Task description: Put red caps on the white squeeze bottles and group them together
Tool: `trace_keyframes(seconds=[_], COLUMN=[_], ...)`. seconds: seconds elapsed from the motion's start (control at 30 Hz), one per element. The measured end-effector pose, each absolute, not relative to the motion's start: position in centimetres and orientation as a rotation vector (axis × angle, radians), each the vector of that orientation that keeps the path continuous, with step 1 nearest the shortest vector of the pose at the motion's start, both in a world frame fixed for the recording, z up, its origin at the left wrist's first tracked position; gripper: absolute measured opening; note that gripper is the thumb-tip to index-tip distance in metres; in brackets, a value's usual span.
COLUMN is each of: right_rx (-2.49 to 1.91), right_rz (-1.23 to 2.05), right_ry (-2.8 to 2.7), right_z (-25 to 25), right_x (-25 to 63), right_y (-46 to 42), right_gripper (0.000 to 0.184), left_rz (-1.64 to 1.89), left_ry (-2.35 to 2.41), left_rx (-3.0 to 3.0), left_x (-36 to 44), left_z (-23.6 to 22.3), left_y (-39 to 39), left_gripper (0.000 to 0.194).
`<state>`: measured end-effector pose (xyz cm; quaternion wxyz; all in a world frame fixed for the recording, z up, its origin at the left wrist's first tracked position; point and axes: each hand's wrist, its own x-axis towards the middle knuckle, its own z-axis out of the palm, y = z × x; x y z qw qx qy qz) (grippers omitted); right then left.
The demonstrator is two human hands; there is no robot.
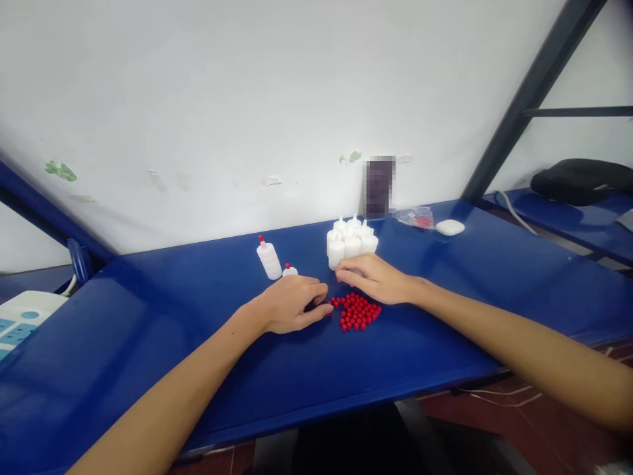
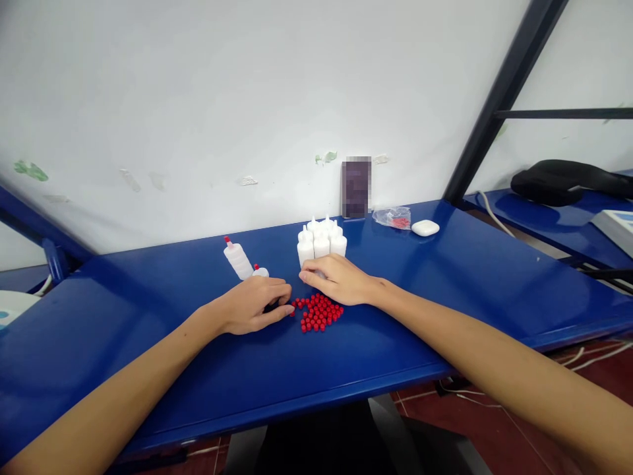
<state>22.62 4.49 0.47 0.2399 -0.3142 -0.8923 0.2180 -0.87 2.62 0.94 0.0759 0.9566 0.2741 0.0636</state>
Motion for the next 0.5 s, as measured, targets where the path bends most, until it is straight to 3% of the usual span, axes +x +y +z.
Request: trace_keyframes(seconds=[0.1, 0.5], right_rx=[-0.851, -0.873], right_rz=[0.591, 0.504], right_ry=[-2.451, -2.282], right_z=[0.46, 1.04], right_x=[22.65, 22.86], right_y=[4.46, 3.7], right_gripper=[0.038, 0.034], left_rz=[0.13, 0.199], left_ry=[0.882, 0.89], left_rx=[2.939, 3.084], left_x=[-0.46, -0.81], left_z=[0.88, 1.38], left_y=[2.37, 2.13], left_gripper=[0.043, 0.026])
